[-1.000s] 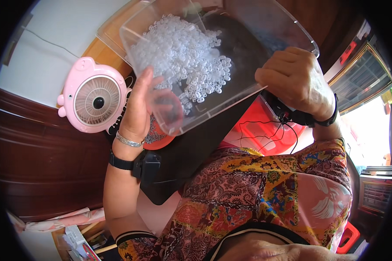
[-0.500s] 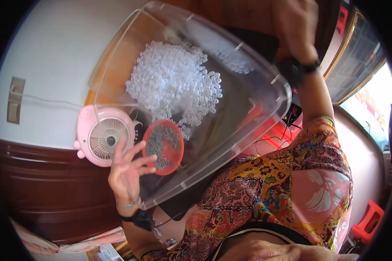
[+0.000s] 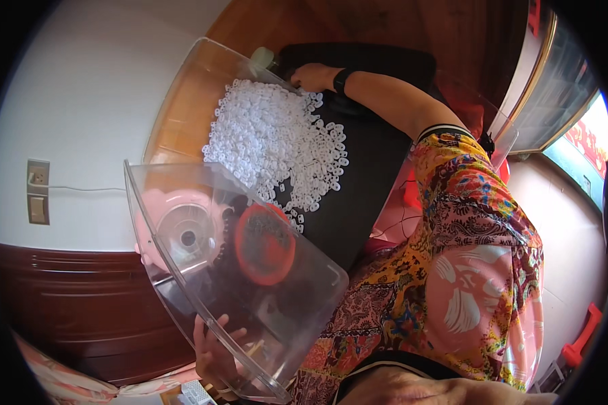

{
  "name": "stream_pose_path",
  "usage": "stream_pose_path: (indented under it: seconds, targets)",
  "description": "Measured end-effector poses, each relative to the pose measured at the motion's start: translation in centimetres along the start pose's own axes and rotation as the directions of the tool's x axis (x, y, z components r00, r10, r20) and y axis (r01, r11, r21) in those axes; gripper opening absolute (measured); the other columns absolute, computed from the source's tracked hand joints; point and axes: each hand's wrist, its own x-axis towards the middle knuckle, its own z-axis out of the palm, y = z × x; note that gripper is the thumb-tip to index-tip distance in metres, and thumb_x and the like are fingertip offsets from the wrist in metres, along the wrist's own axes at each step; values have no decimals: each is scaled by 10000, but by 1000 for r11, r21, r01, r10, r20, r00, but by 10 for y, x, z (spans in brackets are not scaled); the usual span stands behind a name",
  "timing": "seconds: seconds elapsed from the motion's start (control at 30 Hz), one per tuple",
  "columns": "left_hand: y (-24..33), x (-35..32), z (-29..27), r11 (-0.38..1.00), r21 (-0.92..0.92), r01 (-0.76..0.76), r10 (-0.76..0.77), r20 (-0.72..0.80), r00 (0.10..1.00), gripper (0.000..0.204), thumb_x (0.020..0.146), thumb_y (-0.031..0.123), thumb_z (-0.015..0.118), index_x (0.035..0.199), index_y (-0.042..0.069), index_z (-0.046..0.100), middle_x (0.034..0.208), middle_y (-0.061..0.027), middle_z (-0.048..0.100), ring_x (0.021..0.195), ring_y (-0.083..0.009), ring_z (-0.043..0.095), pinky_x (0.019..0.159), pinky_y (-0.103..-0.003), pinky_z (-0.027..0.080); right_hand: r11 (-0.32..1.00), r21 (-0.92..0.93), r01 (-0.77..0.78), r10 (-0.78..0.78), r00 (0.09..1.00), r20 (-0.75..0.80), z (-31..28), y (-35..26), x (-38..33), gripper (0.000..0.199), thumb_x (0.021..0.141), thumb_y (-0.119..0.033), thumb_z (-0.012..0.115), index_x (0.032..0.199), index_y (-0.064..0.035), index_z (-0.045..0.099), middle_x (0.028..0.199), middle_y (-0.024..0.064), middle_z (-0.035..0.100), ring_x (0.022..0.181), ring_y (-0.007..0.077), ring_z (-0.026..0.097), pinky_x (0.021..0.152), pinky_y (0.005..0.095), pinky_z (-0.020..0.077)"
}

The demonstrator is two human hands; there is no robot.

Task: Manual assembly of small white plastic components by inserting metal pins into them.

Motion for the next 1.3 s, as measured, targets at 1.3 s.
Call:
stream_pose_path:
  seconds: [1.3]
  targets:
    - [-13,-17,15,998,-46,-43,34,-179,983,848,769,234,577,1477,76,139,1342,-323,397,1068,-495,553,839,-563,530,948,287,-137,129,991,45,29,-113,-79,590,853,-398,583,1214,64,515,1282,248,492,1231,394,419,1058,405,326]
